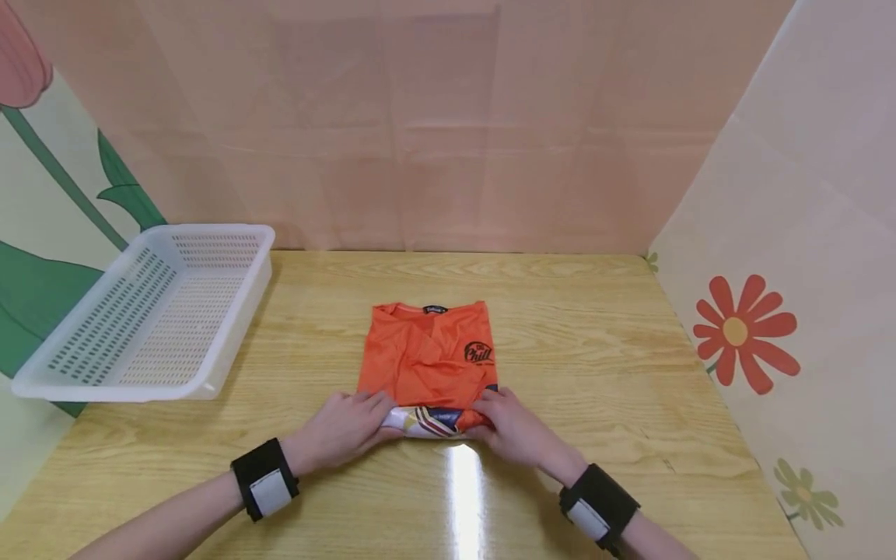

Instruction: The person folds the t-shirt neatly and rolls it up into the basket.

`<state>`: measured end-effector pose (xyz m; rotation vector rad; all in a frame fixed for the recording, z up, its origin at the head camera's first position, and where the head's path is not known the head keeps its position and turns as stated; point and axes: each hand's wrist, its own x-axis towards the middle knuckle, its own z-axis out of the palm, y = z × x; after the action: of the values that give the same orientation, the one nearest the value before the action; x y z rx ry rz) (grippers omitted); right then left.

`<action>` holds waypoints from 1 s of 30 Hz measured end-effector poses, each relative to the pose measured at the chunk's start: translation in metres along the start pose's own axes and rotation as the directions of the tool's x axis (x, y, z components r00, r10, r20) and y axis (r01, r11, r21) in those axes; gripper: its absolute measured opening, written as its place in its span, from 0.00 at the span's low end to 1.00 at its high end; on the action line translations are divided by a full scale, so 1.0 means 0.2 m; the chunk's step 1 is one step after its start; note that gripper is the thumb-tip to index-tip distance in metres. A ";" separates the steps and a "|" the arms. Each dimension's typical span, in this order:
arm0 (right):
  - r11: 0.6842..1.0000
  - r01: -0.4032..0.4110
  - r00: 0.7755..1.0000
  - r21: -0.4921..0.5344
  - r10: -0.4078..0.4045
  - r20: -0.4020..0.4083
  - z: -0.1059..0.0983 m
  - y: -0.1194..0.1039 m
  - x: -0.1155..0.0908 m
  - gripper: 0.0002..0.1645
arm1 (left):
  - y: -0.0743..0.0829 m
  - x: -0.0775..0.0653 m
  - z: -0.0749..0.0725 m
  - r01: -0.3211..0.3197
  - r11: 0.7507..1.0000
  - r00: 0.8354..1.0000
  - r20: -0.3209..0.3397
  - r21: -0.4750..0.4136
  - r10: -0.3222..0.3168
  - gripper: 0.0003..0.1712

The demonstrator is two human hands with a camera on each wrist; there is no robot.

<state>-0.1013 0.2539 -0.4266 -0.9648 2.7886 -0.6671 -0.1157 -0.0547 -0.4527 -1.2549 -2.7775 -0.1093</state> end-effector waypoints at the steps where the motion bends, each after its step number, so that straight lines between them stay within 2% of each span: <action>1: 1.000 -0.014 1.000 0.013 0.014 0.022 -0.01 0.00 0.00 0.06 | 0.00 0.00 0.00 0.007 0.999 1.000 0.012 -0.046 -0.007 0.23; 4: 0.996 -0.079 0.994 0.043 0.076 0.080 -0.03 0.00 0.01 0.10 | -0.01 0.01 0.00 0.045 0.984 0.998 0.056 -0.170 -0.036 0.22; 6: 0.990 -0.135 0.987 0.036 0.131 0.096 -0.03 -0.02 0.01 0.18 | -0.01 0.02 -0.01 0.081 0.969 0.994 0.090 -0.233 -0.061 0.23; 8: 0.987 -0.162 0.984 -0.001 0.161 0.072 -0.02 -0.04 0.00 0.28 | -0.01 0.02 -0.01 0.124 0.955 0.988 0.123 -0.270 -0.093 0.23; 11: 0.988 -0.128 0.992 -0.092 0.127 -0.018 0.01 -0.06 0.00 0.39 | -0.01 0.03 -0.02 0.178 0.936 0.979 0.149 -0.302 -0.138 0.22; 15: 0.975 -0.034 0.992 -0.221 0.007 -0.124 0.04 -0.06 0.00 0.33 | -0.01 0.03 -0.02 0.199 0.934 0.976 0.144 -0.295 -0.163 0.21; 18: 0.974 0.012 0.989 -0.225 -0.045 -0.140 0.05 -0.05 0.01 0.23 | 0.00 0.03 -0.02 0.183 0.954 0.981 0.111 -0.236 -0.161 0.22; 22: 0.990 0.068 0.987 -0.123 -0.084 -0.136 0.05 -0.02 0.03 0.12 | 0.02 0.00 -0.02 0.155 0.986 0.988 0.026 -0.056 -0.154 0.23; 26: 0.995 0.097 0.988 -0.003 -0.097 -0.123 0.04 0.02 0.05 0.09 | 0.03 -0.02 -0.01 0.131 0.987 0.991 -0.051 0.097 -0.127 0.27; 30: 0.993 0.096 0.991 0.071 -0.089 -0.098 0.03 0.05 0.08 0.07 | 0.03 -0.02 0.00 0.098 0.981 0.993 -0.088 0.170 -0.084 0.36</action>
<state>-0.1177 0.2497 -0.4354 -1.0808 2.7897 -0.8468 -0.1087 -0.0547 -0.4538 -1.0588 -2.7075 0.0738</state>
